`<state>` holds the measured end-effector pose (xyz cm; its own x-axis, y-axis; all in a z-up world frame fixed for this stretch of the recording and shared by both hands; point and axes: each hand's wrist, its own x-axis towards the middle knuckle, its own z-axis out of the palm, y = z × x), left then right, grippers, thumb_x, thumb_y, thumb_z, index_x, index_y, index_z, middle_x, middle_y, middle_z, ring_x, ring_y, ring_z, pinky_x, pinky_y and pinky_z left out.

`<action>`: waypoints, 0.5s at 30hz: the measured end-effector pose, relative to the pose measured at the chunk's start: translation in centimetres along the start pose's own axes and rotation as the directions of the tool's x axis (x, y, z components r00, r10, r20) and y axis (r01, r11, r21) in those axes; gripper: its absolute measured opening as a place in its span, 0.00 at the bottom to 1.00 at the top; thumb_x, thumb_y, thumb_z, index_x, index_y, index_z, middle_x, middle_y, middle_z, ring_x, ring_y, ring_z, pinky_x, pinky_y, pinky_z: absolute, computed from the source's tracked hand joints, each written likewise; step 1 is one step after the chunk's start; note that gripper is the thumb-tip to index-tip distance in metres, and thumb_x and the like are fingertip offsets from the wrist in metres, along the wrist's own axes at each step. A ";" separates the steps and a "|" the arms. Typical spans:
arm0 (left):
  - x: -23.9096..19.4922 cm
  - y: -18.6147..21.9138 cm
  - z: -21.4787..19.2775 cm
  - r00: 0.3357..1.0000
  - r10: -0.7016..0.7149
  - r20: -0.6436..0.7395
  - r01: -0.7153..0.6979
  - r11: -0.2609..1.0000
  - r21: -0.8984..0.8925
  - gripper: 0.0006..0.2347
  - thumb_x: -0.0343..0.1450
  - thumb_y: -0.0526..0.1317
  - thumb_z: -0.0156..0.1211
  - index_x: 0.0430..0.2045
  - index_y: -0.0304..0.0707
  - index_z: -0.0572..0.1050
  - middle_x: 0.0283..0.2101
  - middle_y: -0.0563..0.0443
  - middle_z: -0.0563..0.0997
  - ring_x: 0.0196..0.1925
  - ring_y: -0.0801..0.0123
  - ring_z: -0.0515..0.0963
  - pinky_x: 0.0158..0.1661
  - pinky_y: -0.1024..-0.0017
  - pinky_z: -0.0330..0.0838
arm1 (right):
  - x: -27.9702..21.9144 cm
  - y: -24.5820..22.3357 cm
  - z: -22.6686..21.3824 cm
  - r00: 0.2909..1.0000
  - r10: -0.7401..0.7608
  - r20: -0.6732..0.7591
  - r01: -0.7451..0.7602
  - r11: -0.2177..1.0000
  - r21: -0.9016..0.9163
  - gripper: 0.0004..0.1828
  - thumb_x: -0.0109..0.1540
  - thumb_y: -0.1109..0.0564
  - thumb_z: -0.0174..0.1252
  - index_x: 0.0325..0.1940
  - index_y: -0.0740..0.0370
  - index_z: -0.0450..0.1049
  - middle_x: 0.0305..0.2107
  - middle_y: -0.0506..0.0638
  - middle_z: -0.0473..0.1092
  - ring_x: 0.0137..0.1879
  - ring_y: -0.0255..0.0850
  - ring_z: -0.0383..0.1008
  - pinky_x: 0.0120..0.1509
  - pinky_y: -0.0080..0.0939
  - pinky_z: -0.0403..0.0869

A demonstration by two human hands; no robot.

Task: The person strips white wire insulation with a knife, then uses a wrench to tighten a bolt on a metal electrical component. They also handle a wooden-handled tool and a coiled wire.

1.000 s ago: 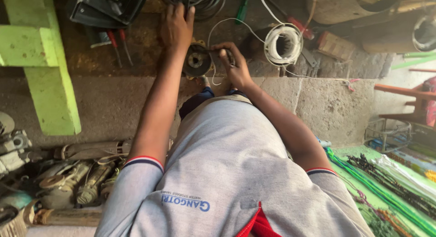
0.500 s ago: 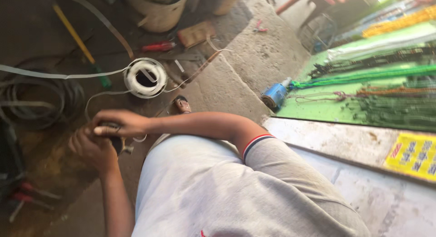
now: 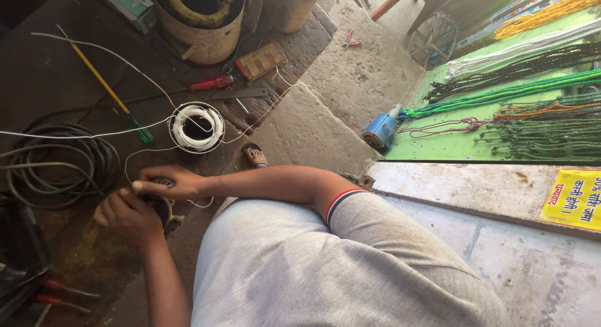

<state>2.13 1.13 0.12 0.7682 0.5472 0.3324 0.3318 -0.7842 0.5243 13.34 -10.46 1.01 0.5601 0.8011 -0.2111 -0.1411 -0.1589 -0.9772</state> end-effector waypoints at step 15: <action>0.2 0.9 1.4 0.962 -0.129 -0.242 0.113 0.991 -0.077 0.17 0.79 0.47 0.52 0.44 0.24 0.74 0.51 0.39 0.74 0.54 0.45 0.74 0.50 0.55 0.71 | 2.9 -3.0 3.3 0.978 -0.210 0.009 0.185 0.879 0.440 0.30 0.66 0.35 0.57 0.23 0.62 0.75 0.22 0.42 0.72 0.32 0.27 0.71 0.41 0.34 0.71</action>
<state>3.38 0.15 -0.40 0.5636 0.6980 0.4417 0.3738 -0.6924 0.6172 12.72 -5.76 3.45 0.5701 0.8216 -0.0013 -0.3799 0.2622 -0.8871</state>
